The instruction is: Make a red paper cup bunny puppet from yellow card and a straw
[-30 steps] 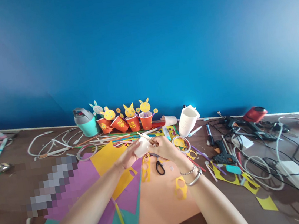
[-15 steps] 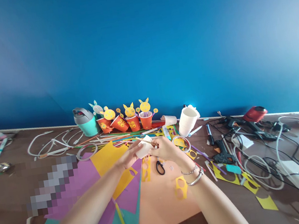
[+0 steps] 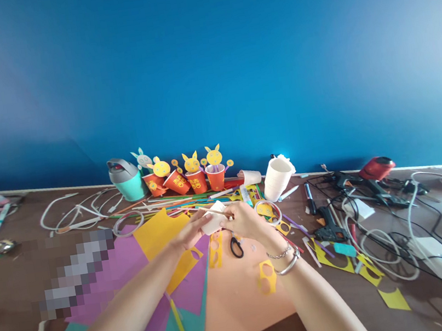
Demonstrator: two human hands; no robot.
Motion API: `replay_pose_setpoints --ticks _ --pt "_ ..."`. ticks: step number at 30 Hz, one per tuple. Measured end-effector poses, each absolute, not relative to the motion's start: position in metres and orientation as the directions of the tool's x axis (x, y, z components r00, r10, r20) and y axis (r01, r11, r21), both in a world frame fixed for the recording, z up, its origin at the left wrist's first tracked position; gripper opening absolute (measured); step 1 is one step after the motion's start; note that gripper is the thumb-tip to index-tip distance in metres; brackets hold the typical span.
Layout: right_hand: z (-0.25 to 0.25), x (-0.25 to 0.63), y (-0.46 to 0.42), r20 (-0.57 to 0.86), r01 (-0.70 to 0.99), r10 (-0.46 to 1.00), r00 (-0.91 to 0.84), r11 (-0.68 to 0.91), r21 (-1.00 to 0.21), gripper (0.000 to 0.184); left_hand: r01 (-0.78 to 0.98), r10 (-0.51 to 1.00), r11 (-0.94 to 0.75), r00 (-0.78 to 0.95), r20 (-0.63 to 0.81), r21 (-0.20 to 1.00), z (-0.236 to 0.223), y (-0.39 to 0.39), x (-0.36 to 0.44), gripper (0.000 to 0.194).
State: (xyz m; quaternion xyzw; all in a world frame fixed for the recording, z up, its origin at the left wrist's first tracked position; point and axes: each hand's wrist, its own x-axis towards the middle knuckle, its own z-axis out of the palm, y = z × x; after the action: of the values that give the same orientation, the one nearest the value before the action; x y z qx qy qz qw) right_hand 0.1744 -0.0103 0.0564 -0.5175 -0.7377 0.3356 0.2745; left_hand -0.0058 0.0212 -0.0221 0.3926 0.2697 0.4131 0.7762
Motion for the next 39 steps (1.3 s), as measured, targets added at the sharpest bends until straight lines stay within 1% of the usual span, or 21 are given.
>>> replay_pose_setpoints --ticks 4,7,12,15,18,22,26,28,31,33,39 --pt "0.051 0.171 -0.007 0.124 0.580 0.967 -0.221 0.233 -0.781 0.015 -0.495 0.851 0.376 0.518 -0.081 0.783 -0.015 0.021 -0.005 0.029" --pt "0.048 0.171 -0.004 0.128 0.567 0.974 -0.185 0.212 -0.796 0.012 -0.526 0.858 0.379 0.508 -0.076 0.761 -0.011 0.021 -0.004 0.030" --pt "0.047 0.173 -0.003 0.032 0.517 0.977 -0.209 0.138 -0.845 0.014 -0.529 0.855 0.384 0.514 -0.074 0.757 -0.009 0.020 -0.004 0.029" --pt "0.048 0.175 -0.003 0.000 0.502 0.968 -0.250 0.129 -0.855 0.013 -0.509 0.843 0.392 0.532 -0.078 0.766 -0.010 0.020 -0.005 0.030" --pt "0.049 0.178 -0.002 0.009 0.486 0.957 -0.289 0.154 -0.860 0.017 -0.500 0.837 0.398 0.541 -0.081 0.769 -0.012 0.021 -0.006 0.031" --pt "0.049 0.180 0.000 0.036 0.454 0.940 -0.338 0.197 -0.869 0.026 -0.476 0.818 0.406 0.569 -0.078 0.780 -0.016 0.023 -0.008 0.035" --pt "0.047 0.181 0.001 0.021 0.386 0.920 -0.392 0.185 -0.904 0.020 -0.446 0.794 0.405 0.605 -0.064 0.798 -0.017 0.023 -0.009 0.039" --pt "0.046 0.181 0.000 -0.002 0.386 0.920 -0.392 0.162 -0.908 0.016 -0.446 0.793 0.404 0.606 -0.062 0.799 -0.018 0.023 -0.009 0.038" --pt "0.045 0.182 -0.001 -0.083 0.403 0.921 -0.381 0.085 -0.911 0.018 -0.459 0.810 0.404 0.582 -0.076 0.791 -0.017 0.023 -0.008 0.036" --pt "0.046 0.181 -0.001 -0.099 0.420 0.927 -0.362 0.067 -0.905 0.020 -0.460 0.816 0.401 0.573 -0.080 0.792 -0.016 0.023 -0.008 0.036" --pt "0.053 0.175 -0.004 0.065 0.505 0.948 -0.311 0.223 -0.834 0.016 -0.419 0.793 0.357 0.608 -0.033 0.835 -0.013 0.021 -0.009 0.040"
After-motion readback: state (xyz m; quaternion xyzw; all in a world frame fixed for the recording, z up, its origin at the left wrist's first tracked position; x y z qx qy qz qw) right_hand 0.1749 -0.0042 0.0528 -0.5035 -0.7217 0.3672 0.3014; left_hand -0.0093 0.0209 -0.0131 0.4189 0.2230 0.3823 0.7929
